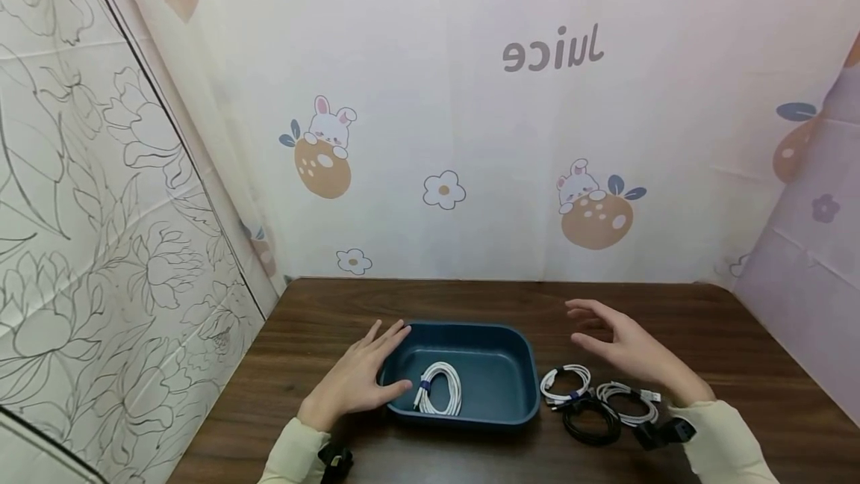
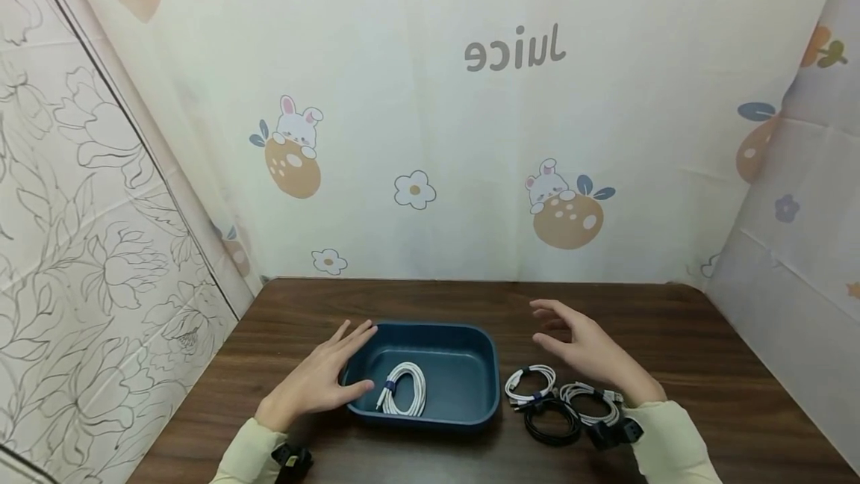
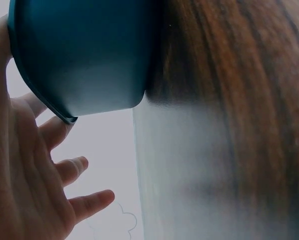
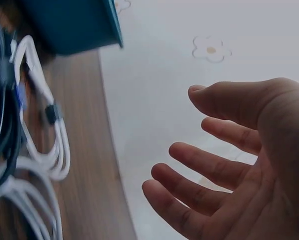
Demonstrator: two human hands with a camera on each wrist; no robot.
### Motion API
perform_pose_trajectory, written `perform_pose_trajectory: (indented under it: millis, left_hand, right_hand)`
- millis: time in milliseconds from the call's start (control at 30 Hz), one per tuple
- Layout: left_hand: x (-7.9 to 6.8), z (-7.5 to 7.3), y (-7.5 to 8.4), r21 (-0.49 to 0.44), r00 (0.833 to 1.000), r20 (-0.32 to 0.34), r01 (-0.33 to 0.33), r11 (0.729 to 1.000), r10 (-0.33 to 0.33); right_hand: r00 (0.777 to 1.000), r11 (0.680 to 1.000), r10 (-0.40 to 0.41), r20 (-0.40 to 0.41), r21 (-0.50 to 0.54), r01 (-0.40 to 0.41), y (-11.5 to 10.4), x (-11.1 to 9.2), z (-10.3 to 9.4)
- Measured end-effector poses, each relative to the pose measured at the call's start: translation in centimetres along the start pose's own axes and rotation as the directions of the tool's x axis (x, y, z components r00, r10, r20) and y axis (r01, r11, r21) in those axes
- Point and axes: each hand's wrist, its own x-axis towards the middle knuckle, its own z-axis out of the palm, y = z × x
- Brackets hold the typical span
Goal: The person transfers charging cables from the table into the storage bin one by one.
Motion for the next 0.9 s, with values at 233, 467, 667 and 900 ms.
perform_pose_trajectory:
  millis: [233, 467, 667, 900]
  left_hand:
    - [0.2, -0.1, 0.2, 0.003, 1.000, -0.004, -0.011, 1.000, 0.011]
    - [0.2, -0.1, 0.2, 0.007, 1.000, -0.004, -0.009, 1.000, 0.009]
    - [0.3, -0.1, 0.1, 0.005, 1.000, -0.004, -0.006, 1.000, 0.006]
    - [0.0, 0.1, -0.1, -0.003, 1.000, -0.002, -0.004, 1.000, 0.004]
  right_hand:
    - [0.999, 0.999, 0.052, 0.017, -0.008, -0.052, 2.8, -1.2, -1.1]
    - [0.989, 0.990, 0.139, 0.059, 0.021, -0.140, 4.8, -2.0, -1.8]
    - [0.983, 0.988, 0.155, 0.097, 0.004, -0.156, 6.1, -2.5, -1.9]
    - [0.973, 0.976, 0.186, 0.139, 0.091, -0.199, 7.3, -2.9, -1.7]
